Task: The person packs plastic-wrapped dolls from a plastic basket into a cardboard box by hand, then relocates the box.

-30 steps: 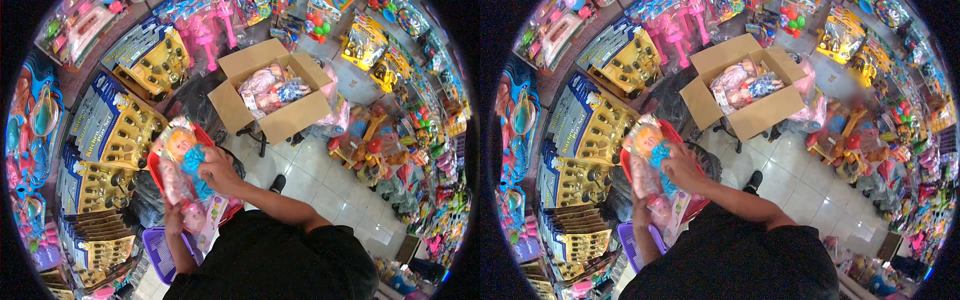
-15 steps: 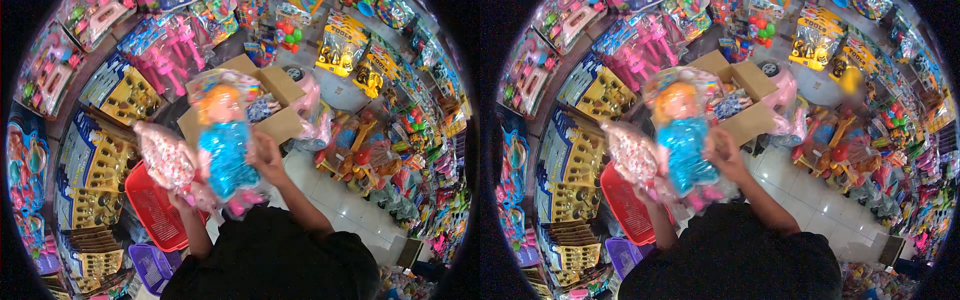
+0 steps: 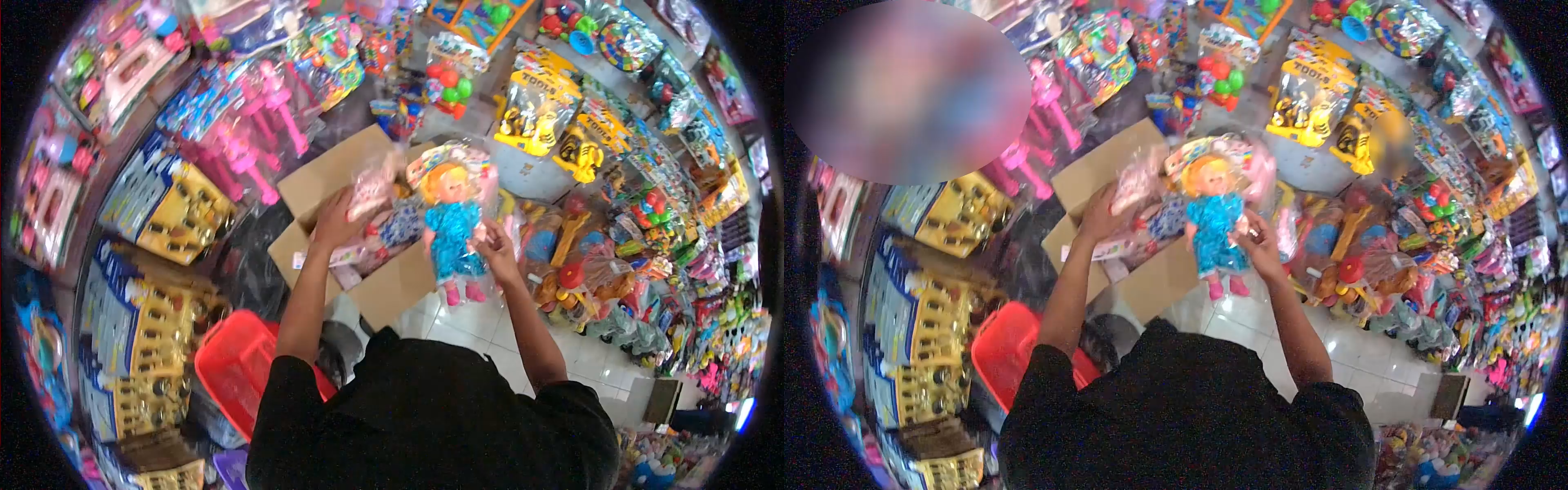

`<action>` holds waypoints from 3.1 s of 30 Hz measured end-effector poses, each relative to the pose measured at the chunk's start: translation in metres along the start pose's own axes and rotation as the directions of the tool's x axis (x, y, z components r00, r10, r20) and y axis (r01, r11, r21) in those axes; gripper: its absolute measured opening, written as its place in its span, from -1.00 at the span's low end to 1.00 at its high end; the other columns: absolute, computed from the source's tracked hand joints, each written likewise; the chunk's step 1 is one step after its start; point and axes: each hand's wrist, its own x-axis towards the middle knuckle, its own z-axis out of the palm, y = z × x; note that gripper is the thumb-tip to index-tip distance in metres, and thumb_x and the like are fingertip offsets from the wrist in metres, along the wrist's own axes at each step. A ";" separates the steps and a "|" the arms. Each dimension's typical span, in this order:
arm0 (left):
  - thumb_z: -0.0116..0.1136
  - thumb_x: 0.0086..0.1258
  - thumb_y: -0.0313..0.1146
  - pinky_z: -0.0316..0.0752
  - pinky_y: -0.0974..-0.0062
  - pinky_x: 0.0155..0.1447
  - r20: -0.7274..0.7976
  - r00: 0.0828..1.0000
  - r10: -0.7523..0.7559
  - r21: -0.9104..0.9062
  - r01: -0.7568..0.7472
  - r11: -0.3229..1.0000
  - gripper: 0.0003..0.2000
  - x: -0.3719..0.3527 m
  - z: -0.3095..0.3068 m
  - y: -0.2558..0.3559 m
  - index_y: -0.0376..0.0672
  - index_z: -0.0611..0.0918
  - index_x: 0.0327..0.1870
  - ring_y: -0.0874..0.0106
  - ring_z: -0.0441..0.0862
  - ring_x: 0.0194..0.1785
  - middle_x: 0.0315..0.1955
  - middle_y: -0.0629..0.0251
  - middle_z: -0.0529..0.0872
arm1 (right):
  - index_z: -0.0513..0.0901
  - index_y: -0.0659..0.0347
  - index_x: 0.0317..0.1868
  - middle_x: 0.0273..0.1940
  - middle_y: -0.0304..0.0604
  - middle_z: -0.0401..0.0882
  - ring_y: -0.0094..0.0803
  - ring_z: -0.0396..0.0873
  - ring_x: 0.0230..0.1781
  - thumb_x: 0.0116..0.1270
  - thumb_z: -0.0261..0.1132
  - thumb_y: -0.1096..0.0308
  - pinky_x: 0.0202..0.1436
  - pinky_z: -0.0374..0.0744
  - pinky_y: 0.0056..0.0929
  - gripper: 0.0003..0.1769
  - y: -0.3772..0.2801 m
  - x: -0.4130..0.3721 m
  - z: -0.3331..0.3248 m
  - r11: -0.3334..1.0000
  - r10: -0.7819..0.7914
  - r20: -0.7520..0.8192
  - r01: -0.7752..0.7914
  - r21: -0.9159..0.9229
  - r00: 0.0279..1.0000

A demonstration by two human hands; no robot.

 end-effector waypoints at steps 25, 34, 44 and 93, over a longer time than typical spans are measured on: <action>0.33 0.10 -0.14 0.25 0.13 0.32 -0.021 0.994 -0.108 0.003 0.108 0.994 -0.39 -0.013 -0.012 -0.021 -0.09 0.46 0.22 0.04 0.36 0.28 0.18 -0.04 0.43 | 0.57 -0.03 0.09 0.15 -0.28 0.52 -0.26 0.51 0.12 0.03 0.41 0.31 0.03 0.50 -0.23 -0.47 0.036 0.198 0.162 0.350 0.337 0.873 0.814 -0.463 0.352; 0.22 -0.02 0.27 -0.09 -0.27 0.37 0.160 0.926 -0.343 0.302 0.285 0.910 -0.07 -0.007 0.077 0.007 0.11 0.21 0.42 -0.16 -0.05 0.45 0.42 -0.06 0.05 | 0.56 0.24 -0.02 -0.08 -0.08 0.57 -0.17 0.55 -0.07 0.11 0.40 0.26 -0.04 0.55 -0.27 -0.56 0.069 0.220 0.000 0.642 -0.471 0.035 0.370 -0.671 0.881; 0.27 -0.08 0.29 -0.08 -0.25 0.39 0.294 0.872 -0.392 0.270 0.318 0.909 -0.04 0.046 0.077 0.046 0.15 0.21 0.42 -0.17 -0.11 0.46 0.42 -0.15 -0.01 | 0.27 -0.03 0.25 0.07 -0.30 0.43 -0.37 0.39 0.11 0.28 0.27 0.02 0.05 0.43 -0.24 -0.39 0.157 0.155 -0.064 0.777 0.590 -0.052 -0.548 0.309 0.806; 0.08 0.33 -0.40 0.35 0.38 0.17 -0.038 0.353 -0.935 -0.781 0.573 0.248 -0.42 -0.189 0.095 0.062 -0.16 0.11 0.31 0.30 0.40 0.10 0.09 0.05 0.37 | 0.38 -0.19 0.32 0.18 0.06 0.41 0.08 0.19 0.30 0.18 0.27 0.05 0.33 0.21 0.03 -0.35 0.091 0.173 0.023 0.434 0.095 0.570 0.481 -0.762 0.816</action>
